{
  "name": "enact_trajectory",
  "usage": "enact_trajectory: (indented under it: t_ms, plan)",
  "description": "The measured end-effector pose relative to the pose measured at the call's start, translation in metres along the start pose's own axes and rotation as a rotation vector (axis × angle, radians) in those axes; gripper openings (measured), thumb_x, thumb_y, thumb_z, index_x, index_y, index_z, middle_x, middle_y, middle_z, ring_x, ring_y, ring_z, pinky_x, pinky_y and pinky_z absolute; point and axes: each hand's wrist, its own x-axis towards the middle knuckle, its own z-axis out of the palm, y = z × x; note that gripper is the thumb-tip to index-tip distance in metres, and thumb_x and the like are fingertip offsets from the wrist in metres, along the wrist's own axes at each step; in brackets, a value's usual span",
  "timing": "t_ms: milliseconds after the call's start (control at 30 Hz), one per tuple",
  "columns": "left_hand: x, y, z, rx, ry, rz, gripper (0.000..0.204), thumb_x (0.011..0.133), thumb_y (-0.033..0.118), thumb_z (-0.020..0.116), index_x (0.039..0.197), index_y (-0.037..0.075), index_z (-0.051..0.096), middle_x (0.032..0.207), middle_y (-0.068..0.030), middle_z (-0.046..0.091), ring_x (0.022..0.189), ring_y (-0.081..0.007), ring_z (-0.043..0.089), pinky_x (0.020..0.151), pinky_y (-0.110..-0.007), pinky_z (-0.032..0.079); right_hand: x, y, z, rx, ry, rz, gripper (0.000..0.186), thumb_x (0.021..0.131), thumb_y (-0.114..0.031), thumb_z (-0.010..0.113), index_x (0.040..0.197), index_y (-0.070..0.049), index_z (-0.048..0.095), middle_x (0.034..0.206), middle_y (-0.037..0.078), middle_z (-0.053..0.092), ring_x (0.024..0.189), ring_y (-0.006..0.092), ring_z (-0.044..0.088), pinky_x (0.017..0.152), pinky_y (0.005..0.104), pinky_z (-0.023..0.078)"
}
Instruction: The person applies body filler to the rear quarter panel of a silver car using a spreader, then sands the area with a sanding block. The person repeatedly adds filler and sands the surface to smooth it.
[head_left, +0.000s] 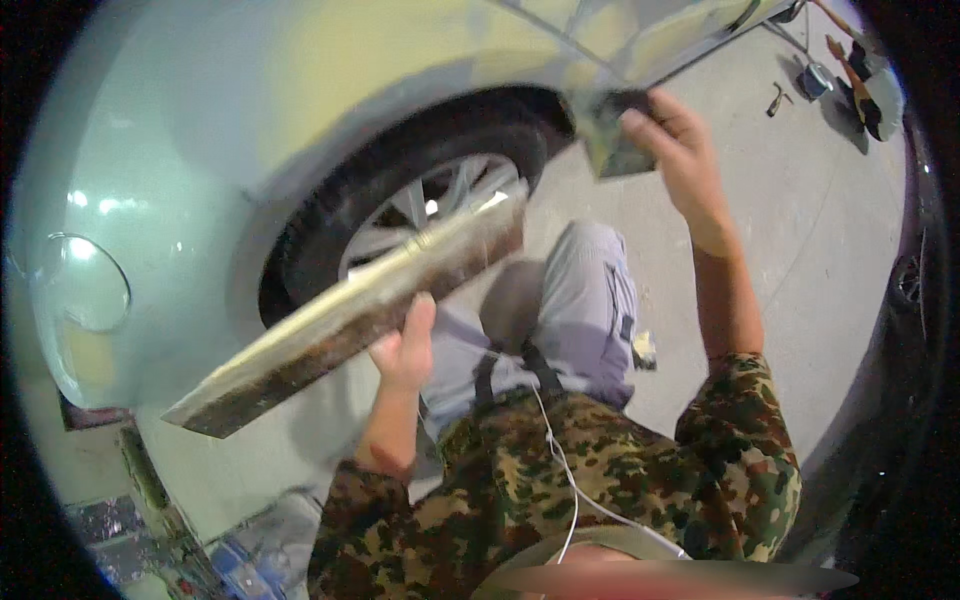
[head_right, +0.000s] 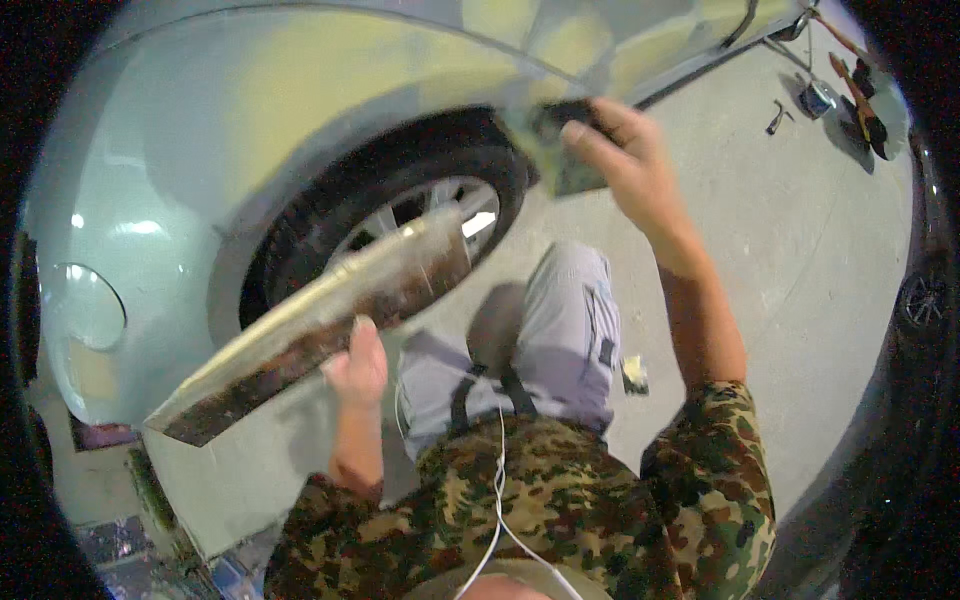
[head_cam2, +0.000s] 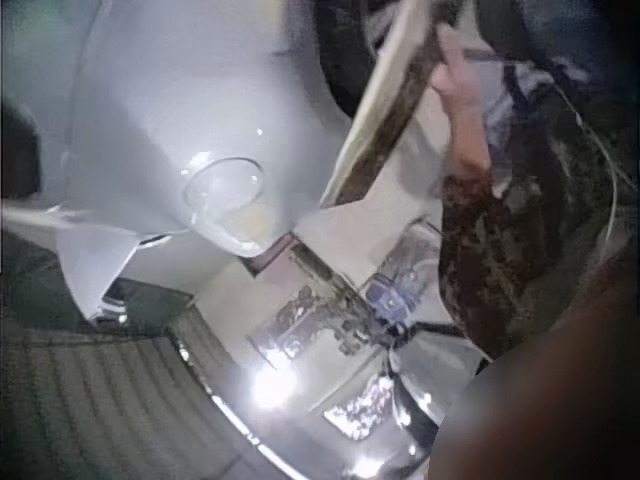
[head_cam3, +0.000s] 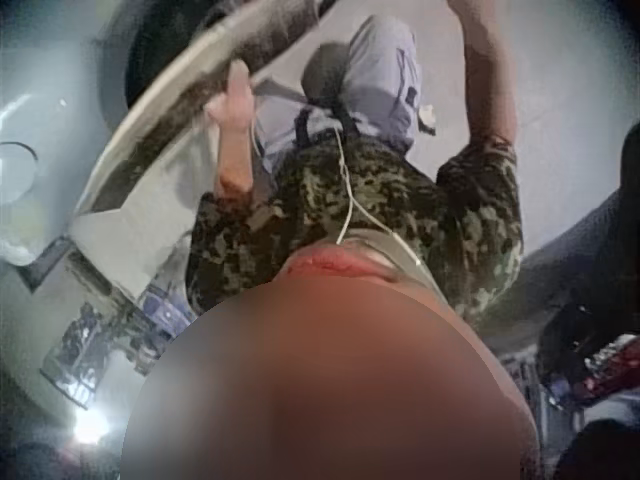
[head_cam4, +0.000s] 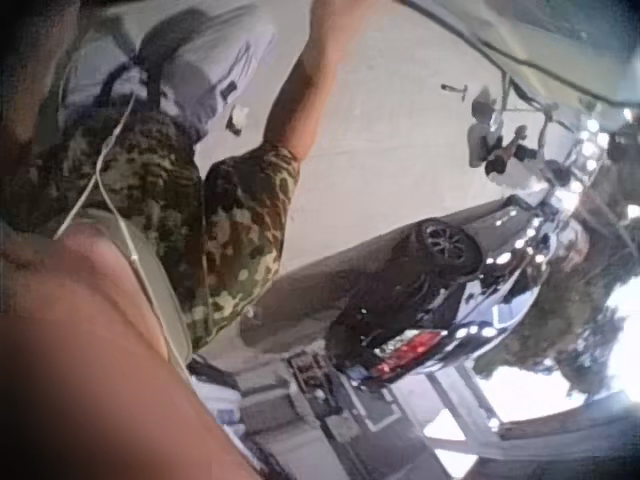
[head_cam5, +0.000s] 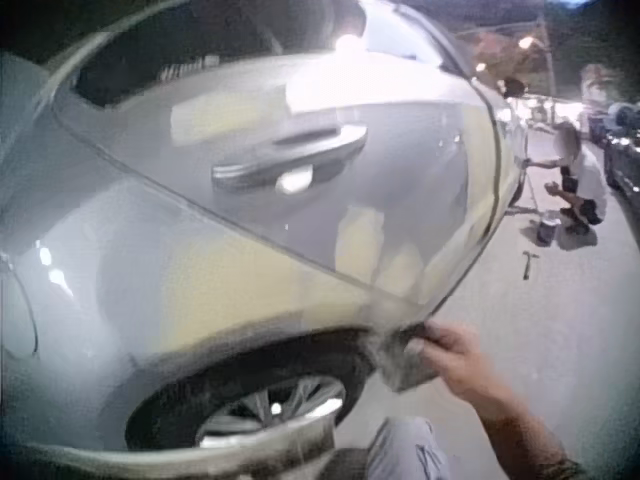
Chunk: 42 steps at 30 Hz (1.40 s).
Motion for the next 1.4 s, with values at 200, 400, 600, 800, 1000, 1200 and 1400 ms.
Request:
enact_trajectory:
  t_ms: [200,400,600,800,1000,1200,1400]
  plan:
    - [0.008,-0.008,0.019,0.173,0.106,-0.053,0.055,0.106,-0.007,0.06,0.159,0.001,0.046,0.159,-0.014,0.054,0.145,-0.026,0.054,0.127,-0.047,0.04,-0.065,-0.028,0.054,-0.399,0.162,-0.374,0.033,0.091,0.006,0.07,0.122,-0.001,0.077,0.112,0.015,0.078,0.099,0.0261,0.075,0.085,0.0343,0.058]
    - [0.007,-0.021,0.033,0.103,0.093,-0.065,0.052,0.107,-0.005,0.06,0.157,-0.001,0.046,0.158,-0.0174,0.054,0.143,-0.0304,0.056,0.122,-0.057,0.047,-0.069,-0.003,0.093,-0.449,0.187,-0.608,0.041,0.081,0.01,0.073,0.12,-0.004,0.079,0.113,0.014,0.079,0.098,0.0333,0.075,0.085,0.0407,0.06]
    - [0.004,-0.026,0.033,0.11,0.109,-0.102,0.044,0.108,-0.003,0.061,0.151,-0.003,0.052,0.152,-0.0165,0.058,0.14,-0.028,0.058,0.116,-0.056,0.053,-0.07,0.007,0.099,-0.488,0.221,-0.533,0.038,0.083,0.008,0.073,0.119,-0.005,0.078,0.111,0.013,0.079,0.096,0.0335,0.075,0.083,0.041,0.06]
    - [-0.001,-0.026,0.023,0.454,0.14,-0.273,0.038,0.107,0.0,0.065,0.143,-0.006,0.059,0.147,-0.0132,0.062,0.135,-0.0236,0.06,0.112,-0.049,0.057,-0.066,-0.007,0.096,-0.28,-0.014,-0.364,0.037,0.085,0.009,0.071,0.119,-0.003,0.077,0.111,0.016,0.078,0.096,0.0363,0.074,0.084,0.043,0.059]
    - [-0.018,-0.037,0.008,0.307,0.219,-0.144,0.046,0.107,0.001,0.066,0.15,-0.006,0.051,0.15,-0.0137,0.059,0.136,-0.0266,0.059,0.111,-0.05,0.058,-0.016,-0.051,0.089,-0.343,0.274,-0.521,0.038,0.089,0.011,0.07,0.123,-0.004,0.077,0.115,0.016,0.078,0.103,0.0347,0.075,0.087,0.0401,0.06]
    - [-0.055,-0.032,0.011,0.36,0.389,-0.438,0.037,0.107,0.015,0.073,0.136,-0.007,0.066,0.141,-0.0106,0.067,0.127,-0.0177,0.062,0.112,-0.032,0.046,0.071,-0.079,0.114,-0.564,0.611,-0.773,0.035,0.082,0.003,0.073,0.114,-0.008,0.079,0.11,0.006,0.08,0.094,0.028,0.074,0.078,0.0392,0.059]
    - [-0.072,-0.029,0.015,0.422,0.299,-0.34,0.037,0.107,0.017,0.073,0.135,-0.007,0.068,0.142,-0.0121,0.068,0.13,-0.0191,0.062,0.114,-0.033,0.044,0.103,-0.075,0.129,-0.623,0.755,-0.84,0.032,0.086,-0.001,0.072,0.116,-0.01,0.08,0.112,0.004,0.081,0.098,0.0266,0.075,0.081,0.0387,0.059]
